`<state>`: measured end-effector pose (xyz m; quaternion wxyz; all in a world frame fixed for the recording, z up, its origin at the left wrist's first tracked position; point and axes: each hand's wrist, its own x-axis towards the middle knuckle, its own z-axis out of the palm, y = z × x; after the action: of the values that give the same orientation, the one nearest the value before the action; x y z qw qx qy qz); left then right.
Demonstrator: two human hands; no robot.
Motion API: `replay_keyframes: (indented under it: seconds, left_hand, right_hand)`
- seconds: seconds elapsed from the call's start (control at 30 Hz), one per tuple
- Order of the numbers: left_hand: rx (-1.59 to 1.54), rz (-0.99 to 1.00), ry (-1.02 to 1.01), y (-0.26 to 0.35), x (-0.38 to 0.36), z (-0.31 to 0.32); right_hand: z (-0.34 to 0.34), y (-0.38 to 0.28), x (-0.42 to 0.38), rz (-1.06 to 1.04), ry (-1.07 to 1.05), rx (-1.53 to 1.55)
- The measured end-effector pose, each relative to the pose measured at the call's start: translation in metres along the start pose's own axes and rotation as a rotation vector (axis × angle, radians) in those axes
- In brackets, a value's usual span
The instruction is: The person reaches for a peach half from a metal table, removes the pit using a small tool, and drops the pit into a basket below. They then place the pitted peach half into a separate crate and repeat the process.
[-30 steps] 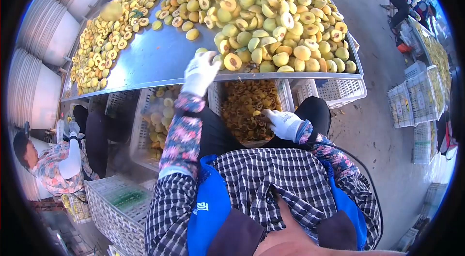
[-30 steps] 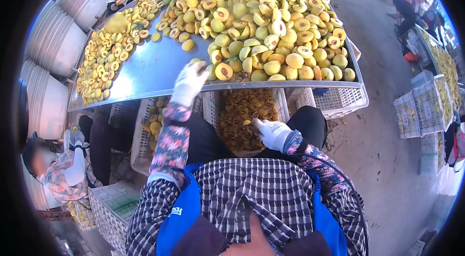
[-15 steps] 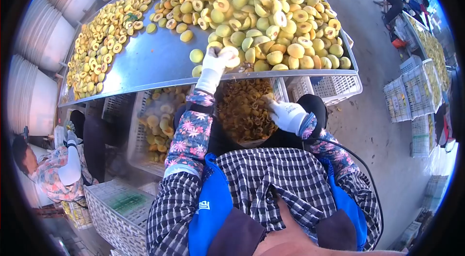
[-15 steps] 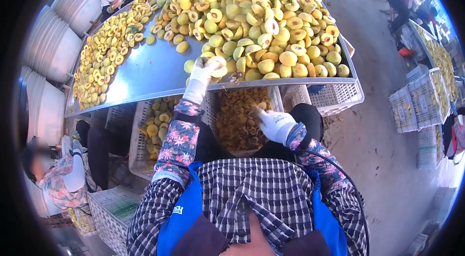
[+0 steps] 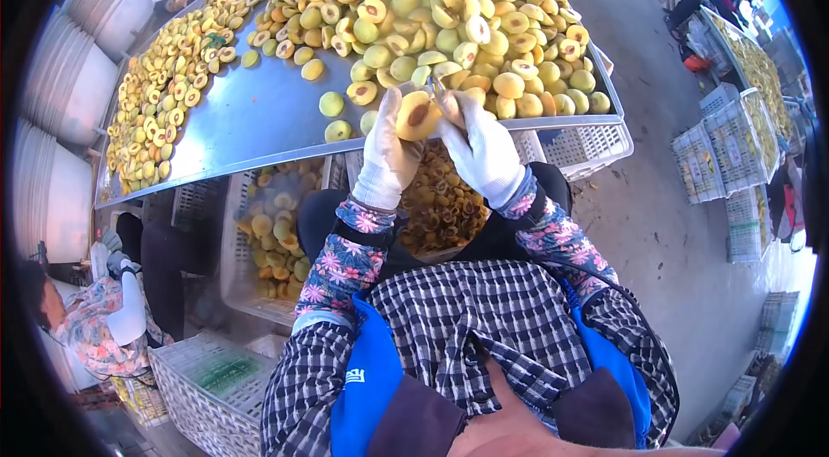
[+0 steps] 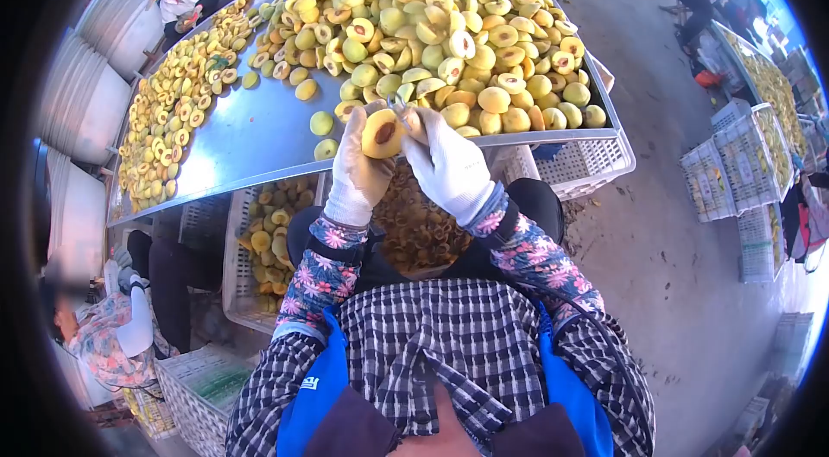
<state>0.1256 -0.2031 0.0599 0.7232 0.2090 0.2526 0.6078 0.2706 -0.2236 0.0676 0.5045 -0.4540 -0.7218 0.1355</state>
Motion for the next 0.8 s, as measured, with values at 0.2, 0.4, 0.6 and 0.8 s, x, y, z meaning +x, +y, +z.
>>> replay_keyframes:
  seconds: [0.2, 0.4, 0.6, 0.8]
  left_hand:
    - [0.354, 0.217, -0.24, -0.02, 0.004, -0.011]
    - [-0.183, -0.014, 0.019, -0.018, 0.004, -0.006]
    - [-0.193, 0.056, -0.038, -0.012, 0.008, -0.007]
    - [-0.13, 0.18, -0.016, -0.024, 0.001, 0.0]
  right_hand:
    - [-0.003, 0.004, 0.008, -0.001, -0.086, -0.145]
    - [-0.014, 0.009, 0.002, 0.056, -0.415, 0.211]
    - [-0.008, 0.013, -0.024, 0.051, -0.245, -0.035]
    - [0.0, -0.001, -0.029, -0.001, -0.183, -0.108]
